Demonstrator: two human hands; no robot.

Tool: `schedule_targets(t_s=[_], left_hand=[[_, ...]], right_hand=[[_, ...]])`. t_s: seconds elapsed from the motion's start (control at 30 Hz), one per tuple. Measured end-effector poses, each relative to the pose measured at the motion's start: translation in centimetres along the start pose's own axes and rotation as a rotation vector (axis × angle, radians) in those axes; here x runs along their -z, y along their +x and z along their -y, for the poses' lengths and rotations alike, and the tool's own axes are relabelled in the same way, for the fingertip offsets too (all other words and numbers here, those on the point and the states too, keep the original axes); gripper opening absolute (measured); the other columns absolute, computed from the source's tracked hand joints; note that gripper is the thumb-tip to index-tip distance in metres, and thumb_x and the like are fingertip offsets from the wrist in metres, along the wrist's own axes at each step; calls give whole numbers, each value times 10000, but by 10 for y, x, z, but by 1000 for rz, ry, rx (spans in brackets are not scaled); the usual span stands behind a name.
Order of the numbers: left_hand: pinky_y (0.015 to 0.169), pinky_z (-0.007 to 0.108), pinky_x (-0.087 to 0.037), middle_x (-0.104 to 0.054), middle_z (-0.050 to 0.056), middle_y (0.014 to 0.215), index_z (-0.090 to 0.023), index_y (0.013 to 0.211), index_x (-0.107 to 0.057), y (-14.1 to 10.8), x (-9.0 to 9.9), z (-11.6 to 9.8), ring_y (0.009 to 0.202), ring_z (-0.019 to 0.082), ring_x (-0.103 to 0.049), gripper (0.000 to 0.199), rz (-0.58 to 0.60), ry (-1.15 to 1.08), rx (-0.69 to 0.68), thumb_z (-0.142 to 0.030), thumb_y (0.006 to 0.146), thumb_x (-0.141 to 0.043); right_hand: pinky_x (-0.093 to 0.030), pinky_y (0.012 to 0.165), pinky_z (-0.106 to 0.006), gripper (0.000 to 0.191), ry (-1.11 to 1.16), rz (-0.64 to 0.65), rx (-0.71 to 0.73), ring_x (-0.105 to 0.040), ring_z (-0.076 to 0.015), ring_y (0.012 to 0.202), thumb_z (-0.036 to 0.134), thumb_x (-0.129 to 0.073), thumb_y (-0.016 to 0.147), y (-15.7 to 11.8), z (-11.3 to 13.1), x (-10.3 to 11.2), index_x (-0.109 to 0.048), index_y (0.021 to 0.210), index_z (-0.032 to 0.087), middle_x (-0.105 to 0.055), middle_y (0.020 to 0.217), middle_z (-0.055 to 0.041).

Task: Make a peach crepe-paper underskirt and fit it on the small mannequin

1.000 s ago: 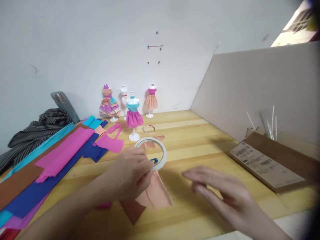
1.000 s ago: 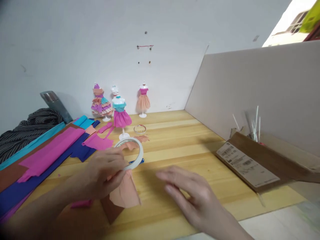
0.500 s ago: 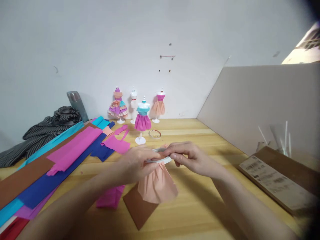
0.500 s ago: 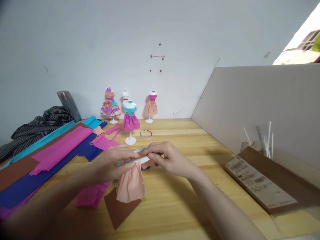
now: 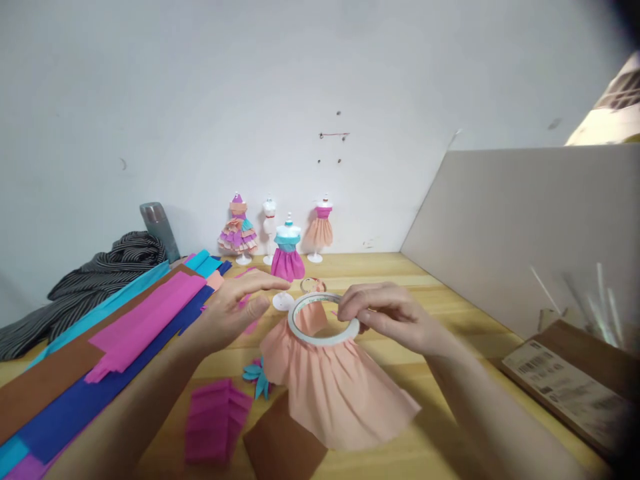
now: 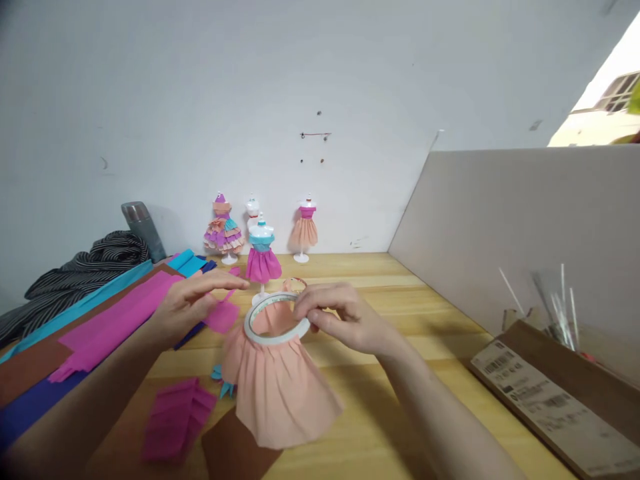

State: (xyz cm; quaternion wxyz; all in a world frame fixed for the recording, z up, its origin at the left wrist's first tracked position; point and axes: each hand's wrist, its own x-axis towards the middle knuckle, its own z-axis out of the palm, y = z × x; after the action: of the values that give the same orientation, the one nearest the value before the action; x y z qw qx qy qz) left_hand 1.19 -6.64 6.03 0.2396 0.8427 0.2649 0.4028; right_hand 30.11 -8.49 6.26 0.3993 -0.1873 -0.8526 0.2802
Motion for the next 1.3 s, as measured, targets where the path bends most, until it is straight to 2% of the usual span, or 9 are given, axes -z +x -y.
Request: schedule_targets(t_s=[0.1,0.37,0.53,0.67,0.8,0.9,1.03,1.17,1.3], left_hand=[[967,365,-476,-663,116,1215,-184,1177,-642,3,-2,10,1132,210,-601,333,-12,-95,108,-364,941,-490],[1124,426,-331,-533,114,1403,-220,1331,-536,2,-39,17,1329,230,-459,418,319,-566,117,-382,950,-484],[1156,442,-267,-386,96,1519,-258,1397,-453,0,-46,15,1423,230,-305,565,285,-554,86,-339,865,-625],[905,376,-496,-614,84,1168,-221,1237,-588,0,-52,19,1012,184,-607,525,302,-684,152,-251,737,-746],[630,251,-472,-584,3,770,-148,911,-663,-1,-59,19,681,106,-567,256,343,-815,249,-220,688,-769],[552,227,-421,-579,1,729,-135,746,-611,-2,-63,14,599,84,-522,226,293,-847,295,-219,641,-792],[514,221,-390,-580,-16,630,-139,772,-610,-3,-64,3,536,85,-505,220,256,-781,402,-244,658,-766],[532,224,-382,-553,-22,565,-142,699,-602,-2,-63,-1,541,92,-500,163,237,-642,345,-248,700,-726],[516,225,-382,-587,7,650,-145,653,-572,-1,-62,1,548,91,-509,199,235,-617,299,-269,699,-721]], right_hand=[[-481,581,-248,230,142,29,90,-622,-146,688,184,-517,915,-4,-6,9,-720,816,140,-682,784,-96],[-433,544,-267,253,352,118,147,-537,-127,547,254,-536,894,-4,-12,5,-709,723,184,-665,674,-63],[-421,503,-261,254,414,94,109,-519,-124,497,300,-565,860,-4,-20,0,-683,662,196,-650,622,-49],[-418,484,-258,291,422,73,76,-512,-119,458,329,-573,841,-4,-21,-2,-655,593,201,-628,570,-37],[-415,477,-261,278,442,54,69,-505,-122,453,321,-574,825,-4,-24,-3,-654,585,205,-619,558,-35],[-427,478,-273,288,444,43,64,-501,-127,443,325,-585,809,-3,-26,-3,-640,552,209,-611,541,-36],[-435,500,-277,266,464,54,77,-503,-127,450,307,-576,813,-1,-25,-4,-658,580,207,-624,557,-38],[-427,497,-276,260,452,43,71,-523,-132,464,308,-577,812,0,-24,-2,-664,590,203,-623,559,-40],[-427,478,-279,300,406,24,37,-515,-136,456,354,-585,809,-2,-25,4,-645,562,195,-613,553,-47]])
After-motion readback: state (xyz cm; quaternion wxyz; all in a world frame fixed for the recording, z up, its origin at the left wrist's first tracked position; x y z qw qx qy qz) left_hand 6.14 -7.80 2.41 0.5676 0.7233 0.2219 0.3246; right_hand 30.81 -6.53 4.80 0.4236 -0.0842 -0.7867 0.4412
